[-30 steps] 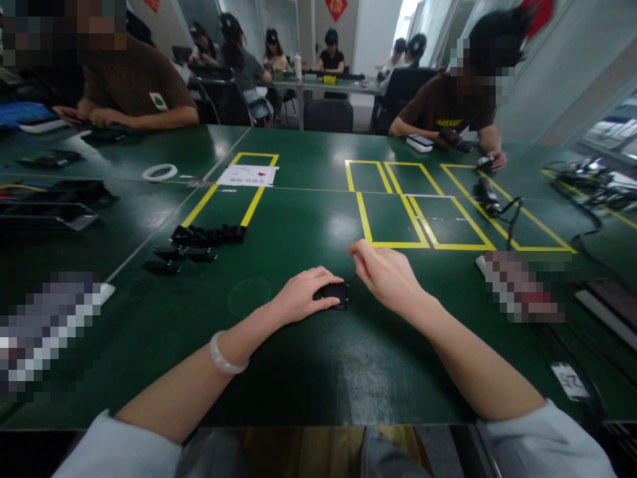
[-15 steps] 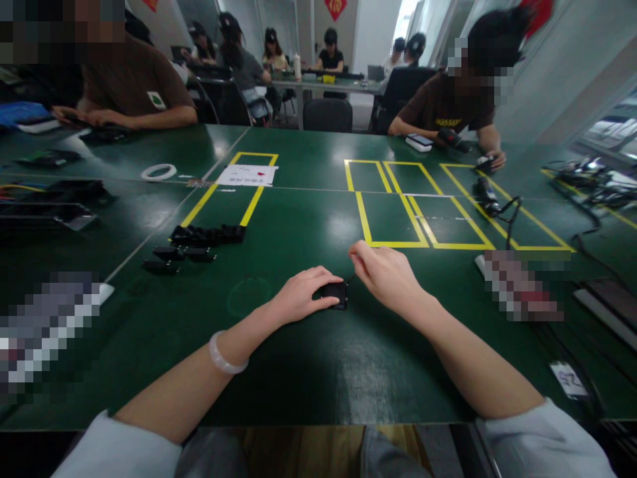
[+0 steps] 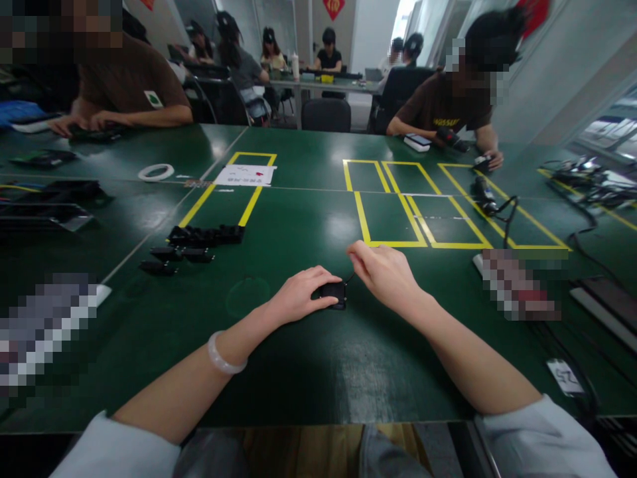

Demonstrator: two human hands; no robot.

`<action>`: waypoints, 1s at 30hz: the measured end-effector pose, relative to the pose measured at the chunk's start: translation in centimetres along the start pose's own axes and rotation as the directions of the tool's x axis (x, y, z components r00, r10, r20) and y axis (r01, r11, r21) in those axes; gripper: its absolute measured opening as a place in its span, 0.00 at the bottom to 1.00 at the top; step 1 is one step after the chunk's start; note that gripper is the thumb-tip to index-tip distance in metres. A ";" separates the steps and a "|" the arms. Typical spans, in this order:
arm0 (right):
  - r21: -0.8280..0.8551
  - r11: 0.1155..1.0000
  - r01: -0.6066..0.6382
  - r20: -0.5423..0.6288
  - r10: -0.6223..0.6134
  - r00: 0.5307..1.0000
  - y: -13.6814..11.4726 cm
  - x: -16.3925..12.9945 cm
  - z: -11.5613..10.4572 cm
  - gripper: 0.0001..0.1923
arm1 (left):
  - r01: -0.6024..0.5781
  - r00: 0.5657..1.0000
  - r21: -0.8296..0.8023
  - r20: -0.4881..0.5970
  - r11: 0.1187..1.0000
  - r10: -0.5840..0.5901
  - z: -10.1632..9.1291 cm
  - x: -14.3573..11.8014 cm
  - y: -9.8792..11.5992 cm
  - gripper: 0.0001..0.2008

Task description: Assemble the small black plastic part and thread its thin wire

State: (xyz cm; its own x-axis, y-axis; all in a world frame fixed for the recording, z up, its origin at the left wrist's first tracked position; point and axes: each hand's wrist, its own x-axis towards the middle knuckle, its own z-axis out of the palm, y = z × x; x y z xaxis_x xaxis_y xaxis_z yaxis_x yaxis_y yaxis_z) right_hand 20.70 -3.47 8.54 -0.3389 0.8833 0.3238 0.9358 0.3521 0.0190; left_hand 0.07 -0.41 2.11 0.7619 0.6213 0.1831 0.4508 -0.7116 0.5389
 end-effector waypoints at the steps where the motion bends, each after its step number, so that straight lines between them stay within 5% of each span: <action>1: 0.012 1.000 0.005 -0.001 -0.005 1.000 0.0 0.0 0.0 0.17 | 0.000 1.000 -0.003 -0.003 1.000 0.000 0.0 0.0 0.0 0.18; 30: -0.004 1.000 -0.007 -0.019 0.007 1.000 -0.2 0.2 0.2 0.18 | -0.002 1.000 0.008 0.007 1.000 0.002 -0.1 0.0 0.1 0.18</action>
State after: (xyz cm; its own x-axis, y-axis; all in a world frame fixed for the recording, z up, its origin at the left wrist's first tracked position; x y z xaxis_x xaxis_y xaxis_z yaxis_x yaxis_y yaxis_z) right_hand 20.39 -3.28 8.38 -0.3307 0.8798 0.3415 0.9385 0.3447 0.0208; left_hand 0.11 -0.43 2.20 0.7662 0.6173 0.1785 0.4527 -0.7157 0.5318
